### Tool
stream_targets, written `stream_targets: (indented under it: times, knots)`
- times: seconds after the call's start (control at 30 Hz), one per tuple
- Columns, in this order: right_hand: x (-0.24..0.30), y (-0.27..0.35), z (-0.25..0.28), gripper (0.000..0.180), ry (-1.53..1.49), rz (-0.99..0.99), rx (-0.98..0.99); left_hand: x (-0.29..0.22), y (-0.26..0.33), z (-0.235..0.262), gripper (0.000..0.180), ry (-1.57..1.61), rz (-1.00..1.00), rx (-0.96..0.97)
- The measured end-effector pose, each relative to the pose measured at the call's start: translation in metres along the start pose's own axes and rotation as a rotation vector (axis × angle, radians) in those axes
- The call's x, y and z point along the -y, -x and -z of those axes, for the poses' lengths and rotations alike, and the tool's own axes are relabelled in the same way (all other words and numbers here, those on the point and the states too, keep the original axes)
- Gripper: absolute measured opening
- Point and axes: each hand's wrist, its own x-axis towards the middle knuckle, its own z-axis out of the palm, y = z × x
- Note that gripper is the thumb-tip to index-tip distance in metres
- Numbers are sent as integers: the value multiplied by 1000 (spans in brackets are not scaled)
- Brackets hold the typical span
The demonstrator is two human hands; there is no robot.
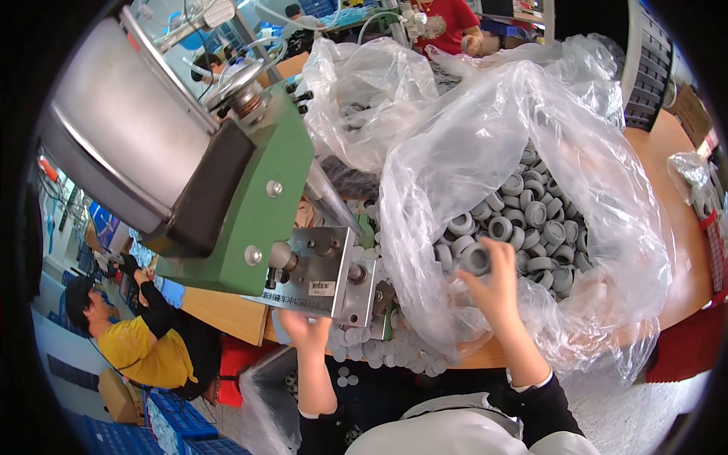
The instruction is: Placing small grey plastic rings into a press machine to be stamped.
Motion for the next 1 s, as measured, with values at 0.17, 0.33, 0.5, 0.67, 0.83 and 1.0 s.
stream_targets:
  times: [0.17,0.33,0.5,0.67,0.83,1.0]
  knots:
    - [45,2,17,56,-127,120,18,-15,-11,-19,40,-239,5,-214]
    - [91,24,-23,60,-278,345,232,-16,13,-4,43,-371,-10,-190]
    - [126,35,-75,56,-384,287,476,14,75,54,55,-442,204,-373]
    - [138,29,-103,37,-325,363,469,87,160,150,74,-835,604,-417]
    - [122,27,-94,49,-315,392,474,74,73,111,39,-849,136,-78]
    - [92,22,-53,52,-360,47,216,111,46,111,23,-950,161,241]
